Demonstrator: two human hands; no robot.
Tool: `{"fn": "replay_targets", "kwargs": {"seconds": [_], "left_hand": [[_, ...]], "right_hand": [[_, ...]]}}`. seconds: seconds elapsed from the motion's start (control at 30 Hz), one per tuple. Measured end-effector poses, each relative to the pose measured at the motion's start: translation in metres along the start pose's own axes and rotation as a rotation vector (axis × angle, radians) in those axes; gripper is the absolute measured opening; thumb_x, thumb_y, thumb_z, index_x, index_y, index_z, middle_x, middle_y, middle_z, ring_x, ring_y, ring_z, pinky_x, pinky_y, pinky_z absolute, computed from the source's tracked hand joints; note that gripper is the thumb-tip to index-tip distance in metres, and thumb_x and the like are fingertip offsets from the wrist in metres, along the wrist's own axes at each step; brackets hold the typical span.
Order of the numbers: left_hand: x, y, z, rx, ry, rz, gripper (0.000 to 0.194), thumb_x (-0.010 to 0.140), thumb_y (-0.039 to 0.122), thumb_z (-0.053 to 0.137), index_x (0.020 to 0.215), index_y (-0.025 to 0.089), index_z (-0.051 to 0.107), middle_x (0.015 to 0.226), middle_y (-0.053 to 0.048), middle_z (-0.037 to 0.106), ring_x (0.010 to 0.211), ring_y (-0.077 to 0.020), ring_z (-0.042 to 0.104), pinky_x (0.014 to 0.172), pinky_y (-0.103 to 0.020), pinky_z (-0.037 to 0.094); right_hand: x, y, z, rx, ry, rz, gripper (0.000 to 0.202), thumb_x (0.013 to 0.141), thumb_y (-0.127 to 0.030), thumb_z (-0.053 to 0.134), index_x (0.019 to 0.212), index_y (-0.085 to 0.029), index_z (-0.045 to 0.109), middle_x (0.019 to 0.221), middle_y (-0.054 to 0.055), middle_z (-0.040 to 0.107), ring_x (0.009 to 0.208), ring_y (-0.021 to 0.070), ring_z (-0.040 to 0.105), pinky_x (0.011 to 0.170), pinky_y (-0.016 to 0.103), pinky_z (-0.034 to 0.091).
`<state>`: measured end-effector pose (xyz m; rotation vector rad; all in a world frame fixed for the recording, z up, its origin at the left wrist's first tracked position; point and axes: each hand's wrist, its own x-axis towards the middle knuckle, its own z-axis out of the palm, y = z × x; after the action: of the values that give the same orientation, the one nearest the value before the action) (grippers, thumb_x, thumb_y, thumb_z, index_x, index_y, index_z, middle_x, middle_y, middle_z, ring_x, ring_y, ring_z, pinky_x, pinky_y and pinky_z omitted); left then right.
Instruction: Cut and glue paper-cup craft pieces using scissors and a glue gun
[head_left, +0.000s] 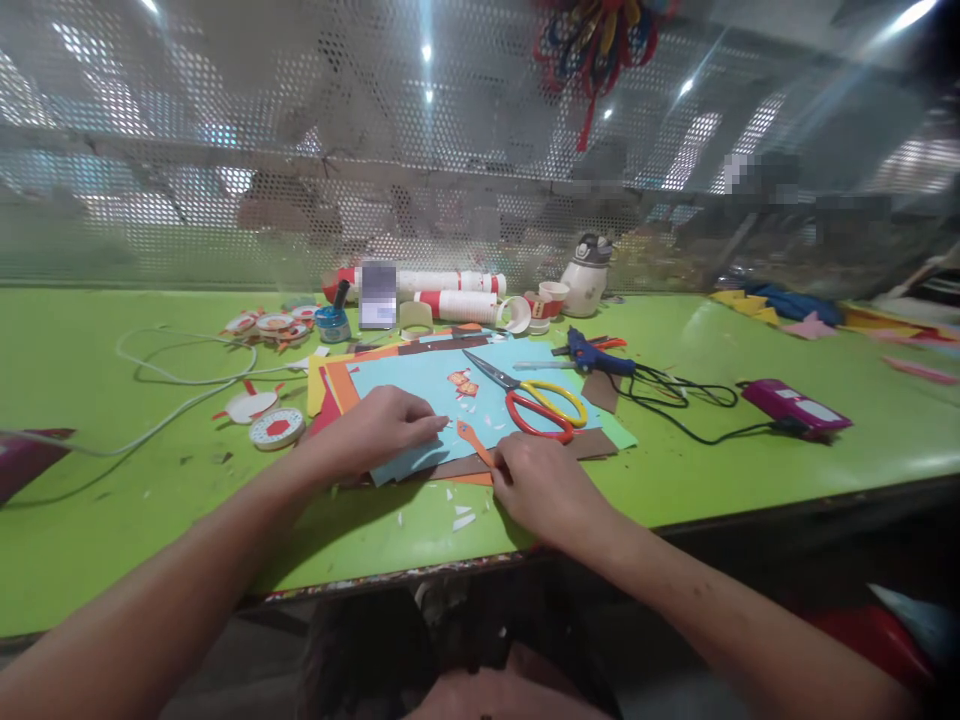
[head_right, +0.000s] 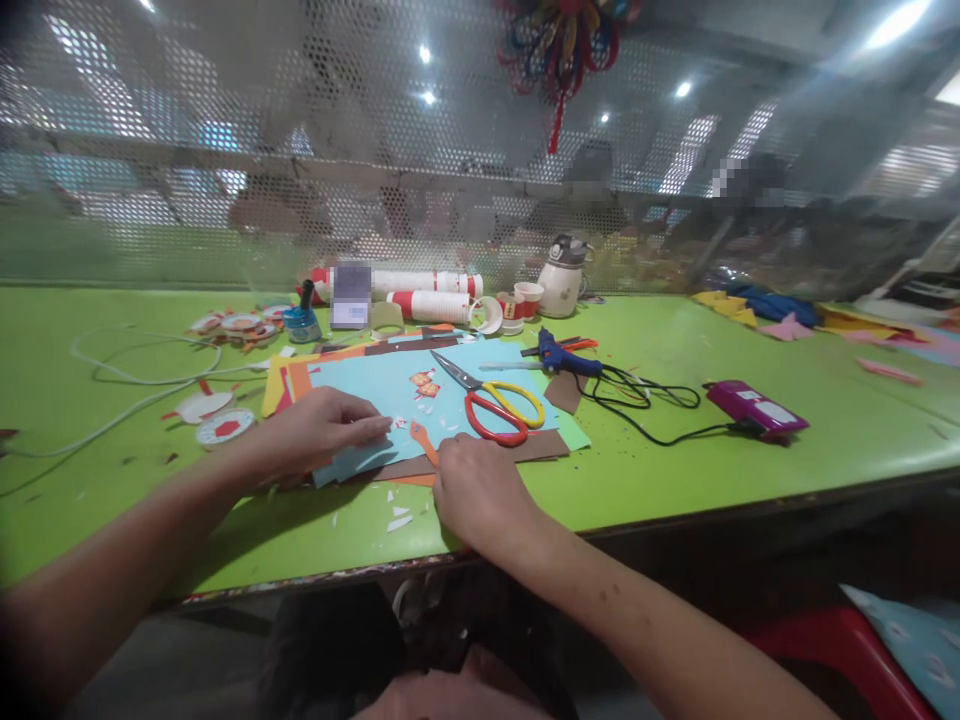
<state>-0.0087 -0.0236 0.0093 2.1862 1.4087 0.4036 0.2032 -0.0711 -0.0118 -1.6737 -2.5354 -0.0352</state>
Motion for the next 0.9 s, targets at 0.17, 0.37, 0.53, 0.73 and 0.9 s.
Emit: {"fn": "replay_targets", "kwargs": {"seconds": [0.17,0.37,0.53,0.73,0.9], "left_hand": [[0.006,-0.002,0.003,-0.077,0.030,-0.048,0.043,0.084,0.048,0.047,0.069,0.016,0.071,0.068,-0.006,0.070,0.063,-0.0176,0.060,0.060,-0.026,0.044],[0.005,0.001,0.005,-0.055,0.049,-0.025,0.040,0.083,0.045,0.047,0.069,0.015,0.071,0.068,-0.006,0.071,0.062,-0.0178,0.061,0.059,-0.026,0.044],[0.004,0.003,0.003,-0.009,0.058,-0.015,0.041,0.083,0.044,0.047,0.067,0.015,0.071,0.064,-0.006,0.070,0.061,-0.0177,0.060,0.059,-0.026,0.043],[0.003,0.002,0.001,-0.001,0.074,0.007,0.040,0.083,0.042,0.047,0.067,0.014,0.071,0.065,-0.006,0.070,0.061,-0.0169,0.059,0.057,-0.025,0.041],[0.002,0.005,0.000,0.017,0.071,-0.008,0.039,0.083,0.042,0.048,0.067,0.015,0.071,0.064,-0.006,0.069,0.061,-0.0168,0.058,0.057,-0.026,0.040]], "right_hand": [[0.000,-0.001,-0.007,0.017,0.007,0.032,0.015,0.085,-0.019,0.053,0.080,-0.015,0.067,0.082,0.009,0.072,0.074,0.0220,0.067,0.060,0.030,0.040],[0.011,-0.005,-0.010,-0.044,0.044,0.045,0.029,0.089,-0.032,0.047,0.082,-0.014,0.069,0.084,0.013,0.071,0.076,0.0263,0.066,0.058,0.032,0.039],[0.019,-0.012,-0.005,-0.110,0.024,0.010,0.022,0.083,-0.020,0.050,0.083,-0.012,0.071,0.083,0.015,0.071,0.072,0.0267,0.067,0.055,0.031,0.039],[0.020,-0.015,-0.004,-0.149,-0.008,-0.002,0.024,0.084,-0.018,0.049,0.081,-0.011,0.072,0.079,0.016,0.072,0.071,0.0260,0.067,0.057,0.031,0.041],[0.017,-0.010,-0.002,-0.153,0.002,-0.011,0.024,0.086,-0.019,0.048,0.083,-0.012,0.071,0.082,0.015,0.071,0.072,0.0238,0.066,0.058,0.030,0.040]]}}
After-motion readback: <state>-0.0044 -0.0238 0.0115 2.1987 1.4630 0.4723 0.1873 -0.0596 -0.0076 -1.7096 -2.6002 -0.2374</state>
